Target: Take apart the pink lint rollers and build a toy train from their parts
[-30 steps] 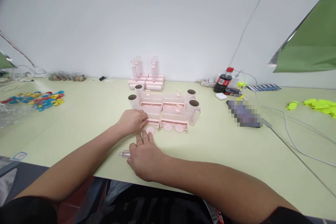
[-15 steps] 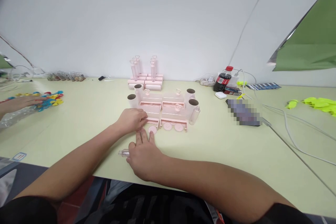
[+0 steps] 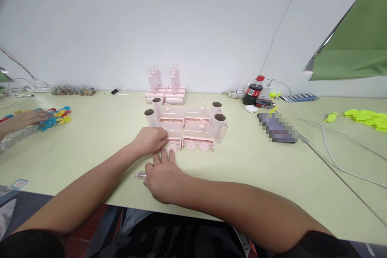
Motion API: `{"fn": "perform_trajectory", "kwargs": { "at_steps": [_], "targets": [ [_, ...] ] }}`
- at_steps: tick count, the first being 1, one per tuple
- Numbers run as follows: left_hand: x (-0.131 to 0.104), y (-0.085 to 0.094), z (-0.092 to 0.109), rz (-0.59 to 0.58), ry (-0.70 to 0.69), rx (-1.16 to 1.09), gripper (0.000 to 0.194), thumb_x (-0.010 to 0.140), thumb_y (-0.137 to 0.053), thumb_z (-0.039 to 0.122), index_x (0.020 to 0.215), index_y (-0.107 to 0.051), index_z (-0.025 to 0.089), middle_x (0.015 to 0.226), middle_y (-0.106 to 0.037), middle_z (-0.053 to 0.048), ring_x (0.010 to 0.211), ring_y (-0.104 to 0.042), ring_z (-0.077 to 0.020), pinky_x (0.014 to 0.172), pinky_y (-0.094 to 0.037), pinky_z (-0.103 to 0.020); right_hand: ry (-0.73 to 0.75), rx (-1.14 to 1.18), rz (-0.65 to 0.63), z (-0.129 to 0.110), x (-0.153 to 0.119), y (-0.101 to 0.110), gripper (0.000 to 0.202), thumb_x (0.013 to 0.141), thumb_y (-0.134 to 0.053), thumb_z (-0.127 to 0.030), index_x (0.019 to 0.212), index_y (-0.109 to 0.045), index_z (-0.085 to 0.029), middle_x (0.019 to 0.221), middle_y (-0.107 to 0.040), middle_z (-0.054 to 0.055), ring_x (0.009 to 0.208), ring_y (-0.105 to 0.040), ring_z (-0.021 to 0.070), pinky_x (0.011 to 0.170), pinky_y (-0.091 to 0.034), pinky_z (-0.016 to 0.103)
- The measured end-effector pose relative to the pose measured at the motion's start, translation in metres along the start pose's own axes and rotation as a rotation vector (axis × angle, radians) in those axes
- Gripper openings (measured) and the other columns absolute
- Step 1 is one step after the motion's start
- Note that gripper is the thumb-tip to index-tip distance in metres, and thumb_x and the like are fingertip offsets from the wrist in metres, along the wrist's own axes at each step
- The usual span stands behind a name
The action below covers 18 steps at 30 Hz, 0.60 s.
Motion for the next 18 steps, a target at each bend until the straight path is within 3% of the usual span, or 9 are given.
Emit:
{"fn": "perform_trajectory", "kwargs": {
  "at_steps": [8,13,18],
  "targets": [
    [-0.003,0.005,-0.005,-0.022,-0.015,-0.168,0.024,0.087,-0.053,0.038,0.086,-0.070,0.022,0.084,-0.072,-0.002,0.075,-0.063,-0.0187,0.059,-0.038,-0.028,-0.037,0.023,-0.043,0.012,0.006,0.001,0.042,0.094,-0.045,-0.038,0.115,-0.058,-0.004,0.140,-0.042,0.032,0.139,-0.021,0.0510,0.104,-0.021,0.072],
    [-0.007,0.012,-0.002,-0.018,-0.130,-0.230,0.028,0.089,-0.044,0.029,0.080,-0.069,0.021,0.082,-0.072,-0.002,0.074,-0.062,-0.0175,0.060,-0.040,-0.027,-0.034,0.056,-0.053,0.012,0.007,0.006,0.044,0.094,-0.044,-0.038,0.117,-0.059,-0.003,0.145,-0.035,0.033,0.141,-0.016,0.0502,0.104,-0.019,0.073],
    [-0.011,0.019,-0.012,-0.003,-0.108,-0.337,0.027,0.086,-0.045,0.023,0.095,-0.071,0.021,0.093,-0.073,-0.002,0.082,-0.064,-0.0179,0.068,-0.044,-0.027,-0.025,0.075,-0.060,0.013,0.007,0.008,0.046,0.096,-0.042,-0.039,0.119,-0.058,-0.002,0.151,-0.026,0.033,0.141,-0.017,0.0494,0.106,-0.020,0.072]
  ]
}}
Point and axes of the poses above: each hand's wrist, its own x-axis towards the middle knuckle, its own y-axis out of the back of the hand, z = x × y, the point moved 9 cm from there along x, towards the middle knuckle
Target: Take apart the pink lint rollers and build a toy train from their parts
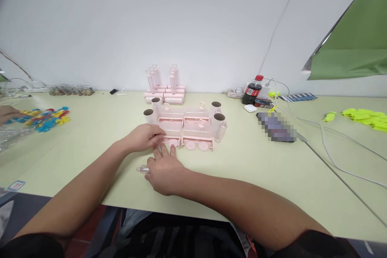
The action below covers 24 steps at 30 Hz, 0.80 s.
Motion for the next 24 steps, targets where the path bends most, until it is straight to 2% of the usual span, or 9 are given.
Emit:
{"fn": "perform_trajectory", "kwargs": {
  "at_steps": [3,5,10,14,19,24],
  "targets": [
    [-0.007,0.010,-0.011,0.001,0.093,-0.117,0.032,0.088,-0.043,0.027,0.106,-0.068,0.021,0.090,-0.073,-0.001,0.077,-0.064,-0.0167,0.067,-0.046,-0.026,0.015,-0.023,0.026,0.000,-0.001,0.000,0.047,0.096,-0.042,-0.039,0.119,-0.057,-0.001,0.152,-0.021,0.033,0.140,-0.019,0.0502,0.105,-0.021,0.072],
    [-0.012,0.013,-0.016,-0.050,0.142,-0.147,0.033,0.089,-0.043,0.031,0.112,-0.066,0.023,0.081,-0.072,0.000,0.070,-0.063,-0.0155,0.063,-0.045,-0.025,0.028,-0.044,0.050,-0.001,-0.001,0.000,0.046,0.096,-0.043,-0.038,0.118,-0.058,-0.001,0.152,-0.021,0.033,0.140,-0.020,0.0501,0.105,-0.022,0.071],
    [-0.020,0.012,-0.016,-0.182,0.150,-0.086,0.039,0.086,-0.052,0.037,0.122,-0.064,0.028,0.083,-0.071,0.001,0.068,-0.062,-0.0147,0.067,-0.044,-0.025,0.060,-0.082,0.113,-0.002,-0.003,-0.003,0.044,0.095,-0.044,-0.038,0.115,-0.059,-0.002,0.152,-0.022,0.033,0.140,-0.024,0.0476,0.108,-0.023,0.066],
    [-0.021,0.006,-0.018,-0.232,0.182,-0.052,0.051,0.082,-0.054,0.030,0.133,-0.056,0.030,0.087,-0.070,0.001,0.070,-0.062,-0.0146,0.067,-0.043,-0.024,0.049,-0.070,0.089,-0.002,-0.002,-0.004,0.043,0.096,-0.043,-0.038,0.118,-0.057,-0.003,0.151,-0.028,0.032,0.141,-0.022,0.0464,0.106,-0.024,0.068],
    [-0.019,0.004,-0.024,-0.216,0.205,-0.020,0.050,0.081,-0.054,0.029,0.130,-0.058,0.030,0.087,-0.071,0.001,0.071,-0.062,-0.0156,0.065,-0.043,-0.024,0.049,-0.064,0.055,-0.002,-0.001,-0.002,0.044,0.096,-0.043,-0.038,0.120,-0.057,-0.003,0.152,-0.028,0.031,0.142,-0.023,0.0438,0.109,-0.021,0.065],
    [-0.018,0.005,-0.023,-0.203,0.164,-0.026,0.041,0.081,-0.052,0.028,0.120,-0.065,0.029,0.092,-0.072,0.001,0.072,-0.063,-0.0149,0.065,-0.043,-0.024,0.051,-0.048,0.042,0.003,0.003,-0.003,0.049,0.096,-0.041,-0.039,0.124,-0.056,0.000,0.150,-0.030,0.031,0.141,-0.023,0.0462,0.109,-0.022,0.064]
  ]
}}
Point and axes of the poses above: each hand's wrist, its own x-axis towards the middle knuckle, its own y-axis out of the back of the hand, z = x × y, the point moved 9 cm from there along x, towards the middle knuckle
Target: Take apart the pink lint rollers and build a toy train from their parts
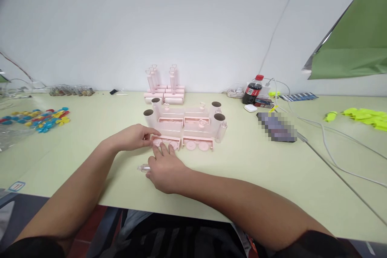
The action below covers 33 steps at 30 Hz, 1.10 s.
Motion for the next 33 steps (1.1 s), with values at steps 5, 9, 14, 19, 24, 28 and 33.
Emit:
{"fn": "perform_trajectory", "kwargs": {
  "at_steps": [5,9,14,19,24,28,33],
  "targets": [
    [-0.001,0.002,0.003,-0.009,-0.017,-0.020,0.034,0.082,-0.052,0.031,0.111,-0.070,0.028,0.090,-0.072,0.001,0.071,-0.062,-0.0151,0.064,-0.042,-0.025,0.018,0.024,0.014,0.004,0.000,0.000,0.048,0.096,-0.042,-0.039,0.123,-0.056,-0.001,0.151,-0.028,0.030,0.141,-0.022,0.0454,0.110,-0.021,0.064],
    [-0.001,0.003,-0.001,0.000,0.004,-0.023,0.034,0.081,-0.054,0.033,0.112,-0.068,0.028,0.086,-0.070,0.000,0.069,-0.060,-0.0149,0.061,-0.041,-0.024,0.045,0.028,0.012,0.009,-0.002,0.002,0.048,0.095,-0.044,-0.037,0.122,-0.057,-0.001,0.152,-0.029,0.029,0.143,-0.019,0.0436,0.112,-0.021,0.061],
    [-0.001,0.002,-0.004,-0.006,0.025,-0.078,0.027,0.079,-0.054,0.034,0.100,-0.067,0.024,0.075,-0.065,0.001,0.061,-0.055,-0.0136,0.055,-0.038,-0.023,0.108,0.046,-0.003,0.012,-0.005,0.004,0.045,0.096,-0.045,-0.037,0.123,-0.058,-0.003,0.151,-0.034,0.024,0.145,-0.018,0.0374,0.115,-0.022,0.055],
    [-0.001,0.002,-0.002,-0.008,0.013,-0.122,0.014,0.076,-0.054,0.029,0.085,-0.063,0.022,0.069,-0.060,0.002,0.057,-0.050,-0.0123,0.051,-0.034,-0.023,0.160,0.070,-0.004,0.014,-0.006,0.007,0.044,0.095,-0.047,-0.036,0.123,-0.058,-0.003,0.148,-0.042,0.021,0.144,-0.023,0.0354,0.115,-0.025,0.049],
    [0.000,0.001,-0.004,-0.012,-0.001,-0.142,0.008,0.075,-0.054,0.027,0.077,-0.060,0.021,0.068,-0.058,0.003,0.058,-0.049,-0.0121,0.051,-0.033,-0.023,0.191,0.093,-0.006,0.014,-0.006,0.015,0.037,0.094,-0.049,-0.033,0.116,-0.061,-0.007,0.142,-0.049,0.019,0.138,-0.037,0.0318,0.111,-0.032,0.047],
    [0.001,-0.002,-0.006,-0.029,0.002,-0.168,0.009,0.074,-0.055,0.029,0.075,-0.059,0.021,0.070,-0.060,0.002,0.060,-0.049,-0.0125,0.053,-0.034,-0.023,0.182,0.134,0.002,0.019,-0.005,0.022,0.038,0.093,-0.050,-0.034,0.119,-0.060,-0.008,0.139,-0.052,0.019,0.126,-0.049,0.0301,0.101,-0.042,0.044],
    [0.003,-0.005,-0.005,-0.042,-0.026,-0.189,0.011,0.075,-0.054,0.029,0.078,-0.061,0.021,0.073,-0.063,0.002,0.063,-0.051,-0.0129,0.057,-0.037,-0.023,0.184,0.149,0.028,0.025,-0.006,0.026,0.036,0.092,-0.050,-0.034,0.118,-0.060,-0.010,0.132,-0.056,0.018,0.123,-0.050,0.0278,0.099,-0.043,0.041]
  ]
}}
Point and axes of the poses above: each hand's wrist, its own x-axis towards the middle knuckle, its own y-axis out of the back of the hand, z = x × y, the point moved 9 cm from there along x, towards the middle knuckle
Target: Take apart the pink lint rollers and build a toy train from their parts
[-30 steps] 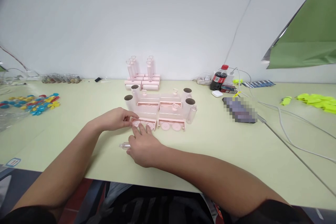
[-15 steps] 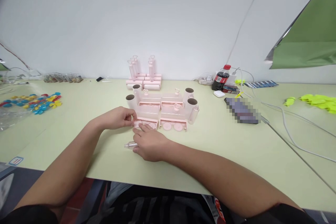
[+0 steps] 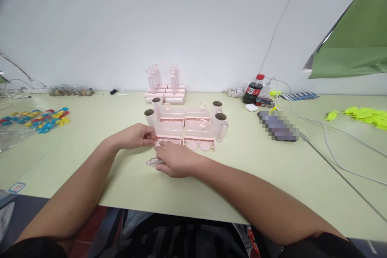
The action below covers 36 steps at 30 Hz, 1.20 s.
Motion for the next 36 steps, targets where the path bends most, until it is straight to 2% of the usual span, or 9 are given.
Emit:
{"fn": "perform_trajectory", "kwargs": {
  "at_steps": [8,13,17,21,26,36],
  "targets": [
    [0.001,0.002,0.000,0.024,-0.003,0.005,0.014,0.076,-0.053,0.032,0.079,-0.062,0.021,0.074,-0.064,0.002,0.064,-0.053,-0.0137,0.057,-0.038,-0.024,-0.004,-0.023,0.012,0.002,0.002,0.002,0.034,0.092,-0.050,-0.034,0.113,-0.060,-0.010,0.119,-0.062,0.016,0.106,-0.057,0.0269,0.090,-0.047,0.040],
    [0.001,0.002,-0.001,0.029,-0.002,0.002,0.014,0.077,-0.053,0.032,0.079,-0.062,0.021,0.075,-0.064,0.002,0.065,-0.054,-0.0134,0.058,-0.038,-0.023,0.001,-0.062,0.017,0.001,0.002,0.001,0.035,0.093,-0.050,-0.033,0.114,-0.062,-0.008,0.127,-0.059,0.018,0.118,-0.053,0.0284,0.098,-0.044,0.041],
    [0.000,0.001,0.001,0.024,0.000,0.005,0.014,0.077,-0.056,0.034,0.077,-0.060,0.021,0.068,-0.059,0.003,0.060,-0.048,-0.0121,0.054,-0.034,-0.023,0.018,-0.135,0.012,-0.017,-0.005,-0.011,0.039,0.092,-0.051,-0.033,0.114,-0.063,-0.003,0.133,-0.055,0.024,0.128,-0.047,0.0336,0.107,-0.037,0.046],
    [0.000,0.000,0.001,0.004,0.024,0.001,0.015,0.077,-0.057,0.036,0.079,-0.062,0.021,0.068,-0.058,0.003,0.059,-0.045,-0.0119,0.054,-0.033,-0.023,-0.033,-0.200,0.009,-0.029,-0.012,-0.022,0.043,0.092,-0.050,-0.035,0.115,-0.062,0.000,0.132,-0.053,0.029,0.130,-0.045,0.0374,0.108,-0.035,0.050],
    [0.000,-0.002,0.002,-0.013,0.033,0.004,0.016,0.078,-0.057,0.036,0.082,-0.064,0.022,0.070,-0.058,0.003,0.060,-0.045,-0.0124,0.055,-0.033,-0.024,-0.082,-0.239,0.025,-0.022,-0.011,-0.025,0.045,0.093,-0.050,-0.033,0.118,-0.060,0.003,0.133,-0.052,0.032,0.130,-0.045,0.0388,0.108,-0.036,0.051],
    [0.002,-0.005,0.003,-0.003,0.039,0.122,0.011,0.074,-0.055,0.028,0.083,-0.057,0.022,0.072,-0.060,0.002,0.059,-0.048,-0.0131,0.054,-0.033,-0.024,-0.068,-0.238,0.013,-0.013,-0.007,-0.024,0.046,0.094,-0.047,-0.035,0.118,-0.061,0.002,0.128,-0.056,0.028,0.129,-0.046,0.0370,0.107,-0.035,0.048]
  ]
}}
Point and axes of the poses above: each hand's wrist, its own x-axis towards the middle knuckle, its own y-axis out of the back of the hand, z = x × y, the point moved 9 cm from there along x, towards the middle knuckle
